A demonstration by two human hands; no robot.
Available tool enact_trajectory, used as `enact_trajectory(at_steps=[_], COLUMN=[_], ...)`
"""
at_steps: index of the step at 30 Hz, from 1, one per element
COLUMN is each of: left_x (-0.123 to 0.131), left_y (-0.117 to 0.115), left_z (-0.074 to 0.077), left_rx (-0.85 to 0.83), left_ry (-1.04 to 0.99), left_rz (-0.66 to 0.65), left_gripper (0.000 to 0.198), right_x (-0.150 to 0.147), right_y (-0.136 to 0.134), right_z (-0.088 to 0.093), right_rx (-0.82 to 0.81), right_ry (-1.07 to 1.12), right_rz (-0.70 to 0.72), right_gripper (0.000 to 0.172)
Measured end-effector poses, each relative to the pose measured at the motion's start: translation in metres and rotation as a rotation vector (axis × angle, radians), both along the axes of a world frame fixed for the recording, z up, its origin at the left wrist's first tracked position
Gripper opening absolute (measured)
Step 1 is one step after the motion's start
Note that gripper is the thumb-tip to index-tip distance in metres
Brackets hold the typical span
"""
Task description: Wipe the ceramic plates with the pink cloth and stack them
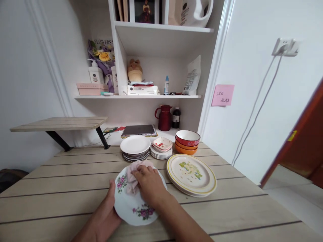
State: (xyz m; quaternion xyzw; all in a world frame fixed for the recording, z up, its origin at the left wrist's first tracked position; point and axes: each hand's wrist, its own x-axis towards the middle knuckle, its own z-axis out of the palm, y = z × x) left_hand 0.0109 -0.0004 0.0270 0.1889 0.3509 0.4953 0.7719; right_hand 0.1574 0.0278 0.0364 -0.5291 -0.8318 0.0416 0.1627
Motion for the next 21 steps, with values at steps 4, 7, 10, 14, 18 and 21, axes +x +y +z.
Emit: enact_trajectory(at_steps=[4, 7, 10, 14, 18, 21], left_x=[-0.005, -0.011, -0.015, -0.015, -0.015, -0.014], left_y=[0.001, 0.004, 0.007, 0.006, 0.002, 0.004], left_z=[-0.005, -0.016, -0.025, -0.024, -0.017, -0.018], left_rx=[-0.038, -0.015, -0.005, -0.021, -0.035, -0.001], left_ry=[0.064, 0.021, -0.038, -0.106, -0.175, -0.246], left_rz=[-0.018, -0.081, -0.14, -0.188, -0.131, -0.067], left_gripper=[0.064, 0.065, 0.067, 0.067, 0.061, 0.058], right_x=[0.024, 0.039, 0.044, 0.018, -0.019, -0.033], right_y=[-0.006, -0.02, -0.035, -0.045, -0.034, -0.014], right_z=[0.012, 0.026, 0.038, 0.038, 0.017, 0.001], right_rx=[-0.056, -0.162, -0.291, -0.313, -0.133, -0.038], right_ry=[-0.139, -0.231, -0.225, -0.107, 0.089, 0.063], right_rz=[-0.16, -0.199, -0.045, 0.16, 0.167, 0.156], right_gripper=[0.046, 0.033, 0.03, 0.033, 0.035, 0.05])
